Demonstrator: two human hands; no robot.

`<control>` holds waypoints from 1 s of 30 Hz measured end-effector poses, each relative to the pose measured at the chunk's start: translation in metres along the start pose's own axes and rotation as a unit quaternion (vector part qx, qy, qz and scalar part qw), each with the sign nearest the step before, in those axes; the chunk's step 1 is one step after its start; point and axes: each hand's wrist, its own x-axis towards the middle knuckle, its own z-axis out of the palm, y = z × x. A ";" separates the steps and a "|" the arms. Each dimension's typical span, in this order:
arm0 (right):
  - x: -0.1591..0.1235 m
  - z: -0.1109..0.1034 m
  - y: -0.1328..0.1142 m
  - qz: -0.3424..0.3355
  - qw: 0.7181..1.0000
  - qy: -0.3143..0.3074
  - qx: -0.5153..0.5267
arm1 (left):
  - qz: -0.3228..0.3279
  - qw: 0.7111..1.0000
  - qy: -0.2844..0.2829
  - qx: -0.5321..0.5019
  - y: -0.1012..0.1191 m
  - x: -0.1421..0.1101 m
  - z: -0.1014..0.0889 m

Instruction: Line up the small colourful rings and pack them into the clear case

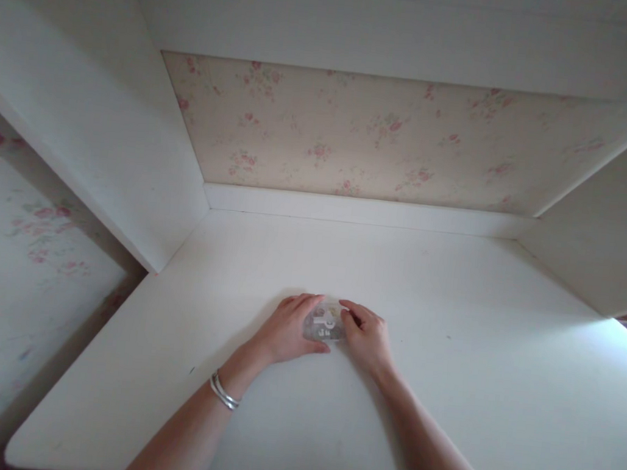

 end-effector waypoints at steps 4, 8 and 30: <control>0.000 -0.002 0.000 0.018 1.000 -0.016 -0.002 | 0.002 1.000 -0.004 -0.001 -0.001 0.000 -0.001; 0.001 -0.002 0.000 0.037 0.999 -0.032 -0.010 | -0.002 1.000 -0.011 -0.004 -0.002 0.000 -0.001; 0.002 0.001 0.002 0.023 0.999 -0.031 0.007 | 0.018 0.998 -0.013 -0.050 -0.004 -0.001 -0.005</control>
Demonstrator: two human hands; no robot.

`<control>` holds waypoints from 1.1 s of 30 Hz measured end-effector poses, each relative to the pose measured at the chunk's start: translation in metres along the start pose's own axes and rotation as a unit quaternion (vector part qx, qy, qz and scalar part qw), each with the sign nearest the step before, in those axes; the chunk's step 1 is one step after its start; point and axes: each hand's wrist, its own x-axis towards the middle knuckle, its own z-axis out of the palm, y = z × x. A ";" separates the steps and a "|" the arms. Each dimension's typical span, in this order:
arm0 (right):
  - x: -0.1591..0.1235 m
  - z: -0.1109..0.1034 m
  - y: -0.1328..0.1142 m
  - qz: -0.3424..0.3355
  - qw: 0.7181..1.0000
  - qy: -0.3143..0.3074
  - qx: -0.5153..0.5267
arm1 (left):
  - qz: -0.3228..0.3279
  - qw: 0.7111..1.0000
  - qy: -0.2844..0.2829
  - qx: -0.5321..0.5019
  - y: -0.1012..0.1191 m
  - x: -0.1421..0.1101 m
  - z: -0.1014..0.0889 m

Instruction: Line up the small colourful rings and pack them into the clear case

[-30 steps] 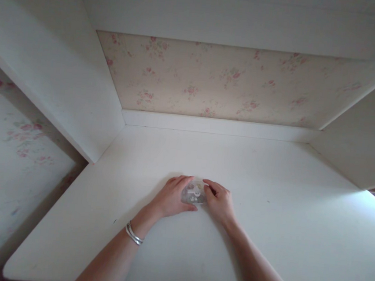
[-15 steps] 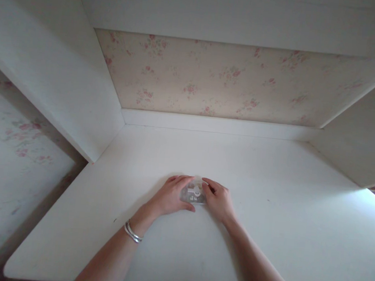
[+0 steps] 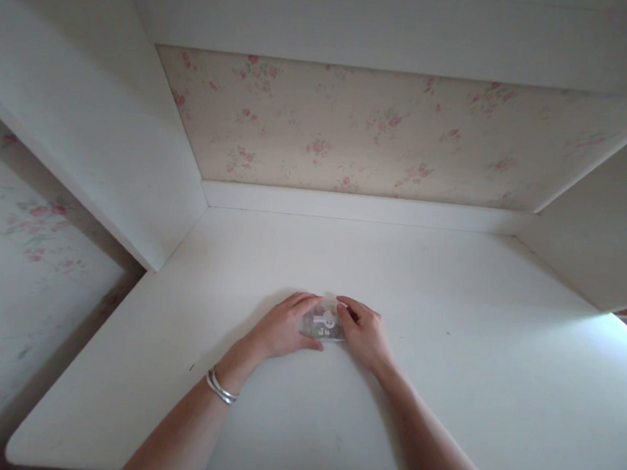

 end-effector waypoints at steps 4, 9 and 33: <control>0.000 0.000 0.000 -0.002 1.000 0.002 0.000 | -0.014 1.000 -0.004 0.000 0.000 0.000 0.000; -0.001 -0.001 -0.002 -0.003 1.000 0.000 -0.009 | -0.031 0.999 -0.008 0.010 -0.001 0.000 0.002; 0.000 -0.001 -0.002 -0.011 1.000 -0.010 -0.024 | -0.051 0.998 -0.033 0.022 -0.009 -0.001 0.004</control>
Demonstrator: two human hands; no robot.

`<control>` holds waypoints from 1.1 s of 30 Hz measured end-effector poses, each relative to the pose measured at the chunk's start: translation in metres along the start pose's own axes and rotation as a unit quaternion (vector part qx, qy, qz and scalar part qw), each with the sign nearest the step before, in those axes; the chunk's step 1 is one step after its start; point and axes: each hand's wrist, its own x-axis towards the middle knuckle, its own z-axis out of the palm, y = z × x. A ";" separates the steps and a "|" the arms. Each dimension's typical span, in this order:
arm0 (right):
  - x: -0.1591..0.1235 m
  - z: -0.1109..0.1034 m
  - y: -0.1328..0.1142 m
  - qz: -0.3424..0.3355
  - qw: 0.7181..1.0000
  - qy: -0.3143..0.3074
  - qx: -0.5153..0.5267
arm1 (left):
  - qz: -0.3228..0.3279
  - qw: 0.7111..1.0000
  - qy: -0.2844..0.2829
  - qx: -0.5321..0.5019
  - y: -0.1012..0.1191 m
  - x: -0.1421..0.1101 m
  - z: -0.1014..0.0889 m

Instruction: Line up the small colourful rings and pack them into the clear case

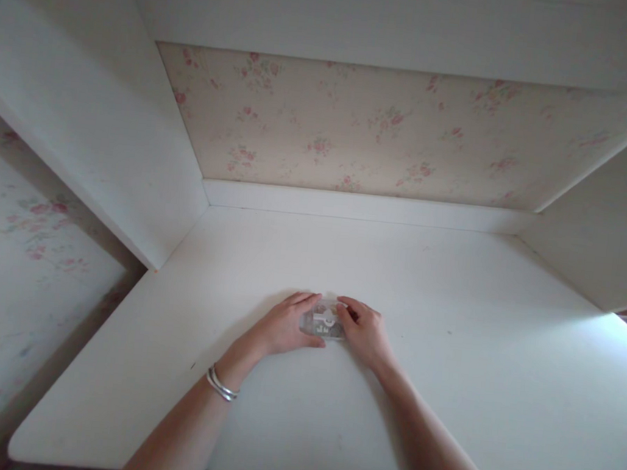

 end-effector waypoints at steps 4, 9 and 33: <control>0.000 0.001 0.000 -0.011 1.000 0.005 0.002 | 0.002 1.000 -0.001 0.003 0.000 0.000 0.000; 0.001 0.001 0.000 -0.006 1.000 0.006 -0.004 | 0.003 1.000 -0.003 0.010 -0.001 0.001 0.001; -0.003 -0.027 0.008 -0.078 0.986 -0.143 0.038 | 0.010 0.999 -0.020 -0.029 0.001 -0.003 -0.008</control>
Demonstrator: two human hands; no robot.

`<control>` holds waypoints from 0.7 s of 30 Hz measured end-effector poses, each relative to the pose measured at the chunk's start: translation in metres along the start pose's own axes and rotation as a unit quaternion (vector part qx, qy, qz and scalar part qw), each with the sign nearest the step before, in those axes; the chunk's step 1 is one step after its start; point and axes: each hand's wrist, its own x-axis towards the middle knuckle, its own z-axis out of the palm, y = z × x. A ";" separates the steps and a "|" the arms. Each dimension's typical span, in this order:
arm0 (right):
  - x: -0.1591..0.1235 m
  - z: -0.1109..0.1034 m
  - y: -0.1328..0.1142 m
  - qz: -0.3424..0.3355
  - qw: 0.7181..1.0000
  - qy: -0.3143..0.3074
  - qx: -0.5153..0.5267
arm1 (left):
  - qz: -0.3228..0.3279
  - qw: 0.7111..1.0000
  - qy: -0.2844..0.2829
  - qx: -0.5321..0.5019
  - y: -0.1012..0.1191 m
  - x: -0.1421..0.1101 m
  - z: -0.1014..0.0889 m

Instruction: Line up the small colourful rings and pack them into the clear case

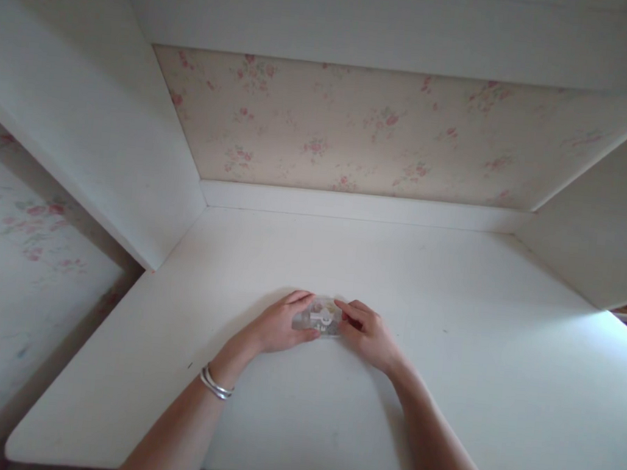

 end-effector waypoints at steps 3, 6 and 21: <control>0.000 0.000 0.001 -0.005 1.000 -0.012 -0.005 | 0.001 1.000 0.000 0.000 -0.002 0.001 0.002; 0.001 0.000 0.002 -0.012 0.999 -0.030 -0.012 | -0.004 1.000 0.002 0.000 -0.004 0.001 0.003; -0.003 0.004 0.007 -0.001 0.997 0.041 0.058 | -0.008 1.000 -0.010 -0.002 0.000 -0.002 -0.001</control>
